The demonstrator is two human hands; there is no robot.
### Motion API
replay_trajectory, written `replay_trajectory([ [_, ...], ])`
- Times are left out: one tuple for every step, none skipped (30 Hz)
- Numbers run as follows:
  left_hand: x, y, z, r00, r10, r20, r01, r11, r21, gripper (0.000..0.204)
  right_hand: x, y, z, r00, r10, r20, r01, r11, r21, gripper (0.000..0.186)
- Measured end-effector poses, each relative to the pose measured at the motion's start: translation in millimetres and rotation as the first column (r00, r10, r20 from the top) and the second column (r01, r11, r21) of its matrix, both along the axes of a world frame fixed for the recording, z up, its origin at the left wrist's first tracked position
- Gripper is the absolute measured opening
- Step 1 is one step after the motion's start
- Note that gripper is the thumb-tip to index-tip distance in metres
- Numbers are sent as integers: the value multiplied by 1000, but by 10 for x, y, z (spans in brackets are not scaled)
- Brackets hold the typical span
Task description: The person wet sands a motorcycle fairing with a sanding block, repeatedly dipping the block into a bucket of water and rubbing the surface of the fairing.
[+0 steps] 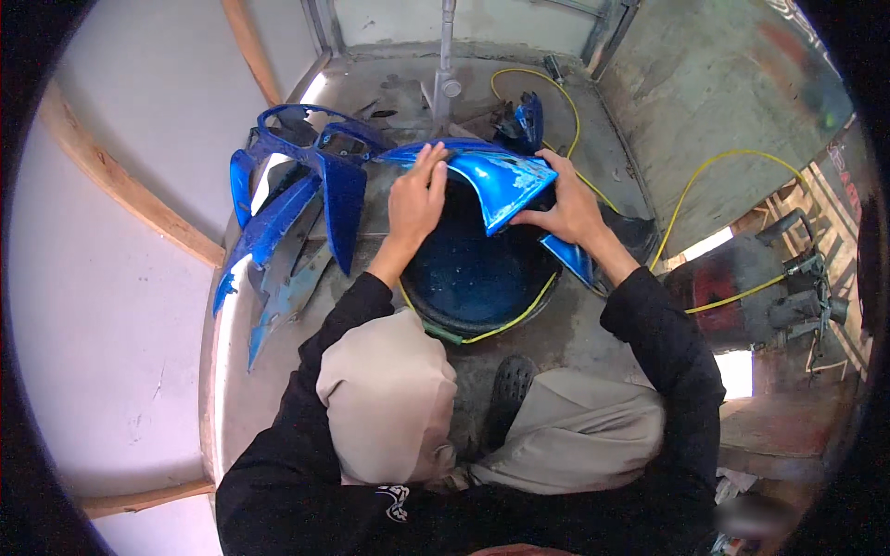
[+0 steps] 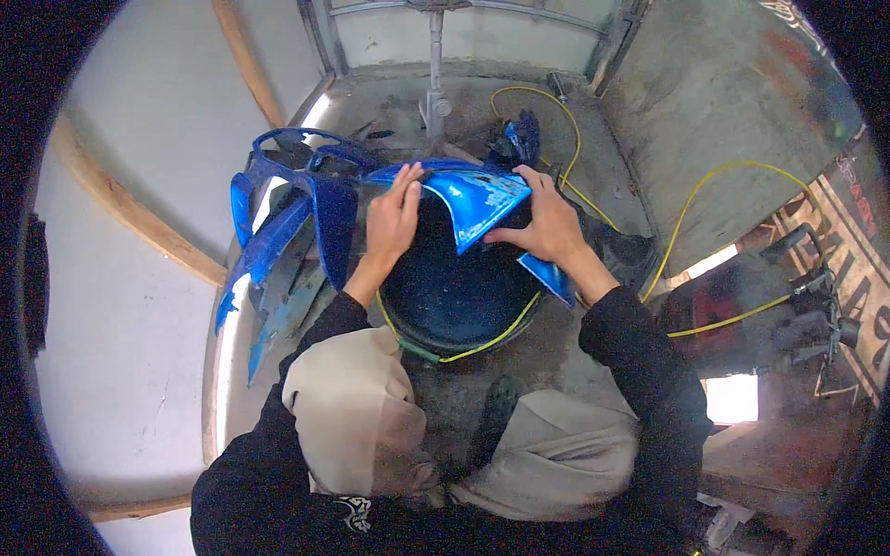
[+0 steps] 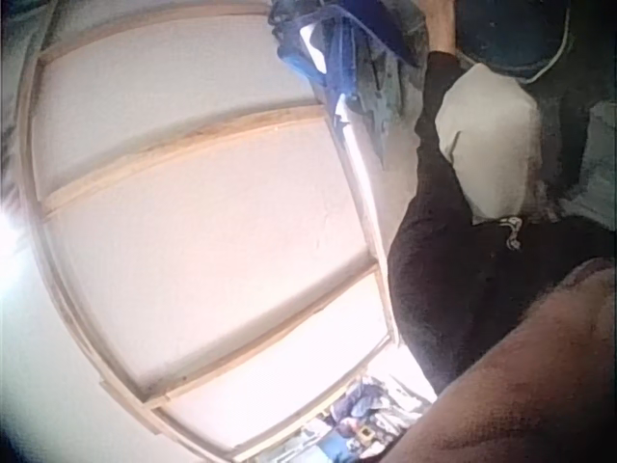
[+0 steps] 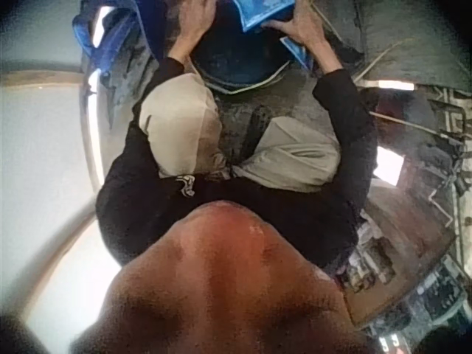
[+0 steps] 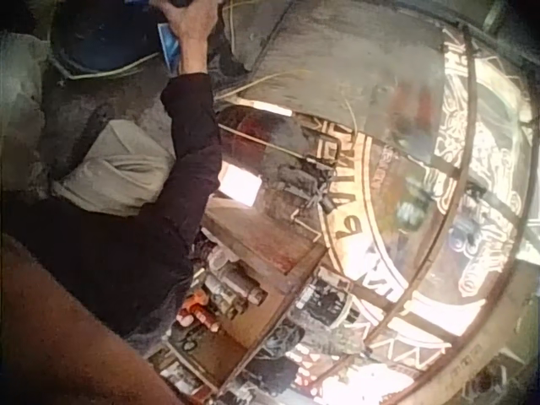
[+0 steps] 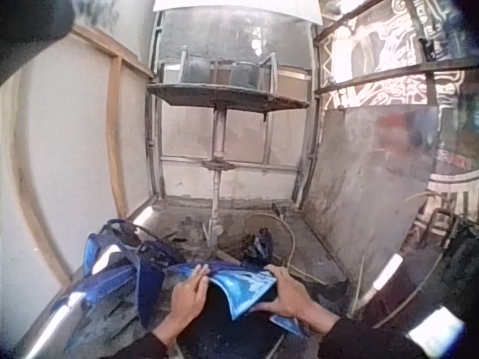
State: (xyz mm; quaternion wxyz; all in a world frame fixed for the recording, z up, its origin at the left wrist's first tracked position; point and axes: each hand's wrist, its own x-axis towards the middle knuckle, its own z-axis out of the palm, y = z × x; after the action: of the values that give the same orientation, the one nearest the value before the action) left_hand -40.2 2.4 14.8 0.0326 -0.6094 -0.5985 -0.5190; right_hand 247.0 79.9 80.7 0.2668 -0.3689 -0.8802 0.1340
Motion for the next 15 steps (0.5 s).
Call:
replay_trajectory([
  [170, 0, 37, 1000, 24, -15, -24, 999, -36, 38, 94, 11, -30, 1000, -20, 13, 20, 1000, 5, 126],
  [344, -54, 102, 997, 61, -39, -64, 996, -67, 39, 115, 22, -64, 1000, -20, 14, 20, 1000, 4, 126],
  [436, -84, 88, 996, -44, -80, 42, 999, -32, 38, 124, 33, -112, 1000, -15, 4, 15, 1000, 21, 126],
  [564, -144, 47, 971, -129, -203, 140, 989, 42, 38, 113, 64, -129, 1000, -8, -10, 8, 999, 41, 127],
  [787, -240, 128, 954, -252, -162, 262, 964, 39, 37, 167, 81, -135, 1000, -18, -6, 18, 999, 42, 127],
  [938, -332, 236, 921, -372, -119, 378, 925, 40, 37, 226, 71, -134, 999, -36, 1, 36, 999, 16, 126],
  [858, -328, 250, 924, -363, -125, 370, 928, 38, 37, 181, 66, -113, 999, -35, -2, 35, 999, -7, 126],
  [770, -284, 221, 933, -336, -132, 345, 937, 54, 36, 159, 44, -92, 999, -32, 0, 32, 999, -8, 126],
  [668, -235, 192, 941, -310, -139, 321, 944, 70, 36, 129, 26, -76, 1000, -20, -13, 20, 1000, -4, 126],
  [488, -168, 101, 978, -184, -102, 190, 980, 58, 36, 82, 20, -61, 1000, -2, -30, 2, 1000, 3, 125],
  [252, -108, 31, 995, -89, -49, 90, 995, 30, 37, 58, 16, -64, 1000, 2, -31, -2, 1000, 3, 125],
  [121, -47, 7, 1000, 4, 3, -4, 1000, 0, 38, 62, 21, -57, 1000, 0, -15, 0, 1000, 18, 125],
  [119, -40, 27, 1000, 2, 3, -2, 1000, -2, 38, 52, 11, -73, 1000, -3, 0, 3, 1000, 27, 125],
  [120, -40, 47, 998, 55, 13, -55, 997, -48, 39, 57, 9, -70, 1000, -3, -1, 3, 1000, 25, 125],
  [124, -46, 67, 994, 110, 21, -108, 990, -95, 40, 70, 11, -56, 1000, -11, 1, 11, 1000, 8, 125],
])
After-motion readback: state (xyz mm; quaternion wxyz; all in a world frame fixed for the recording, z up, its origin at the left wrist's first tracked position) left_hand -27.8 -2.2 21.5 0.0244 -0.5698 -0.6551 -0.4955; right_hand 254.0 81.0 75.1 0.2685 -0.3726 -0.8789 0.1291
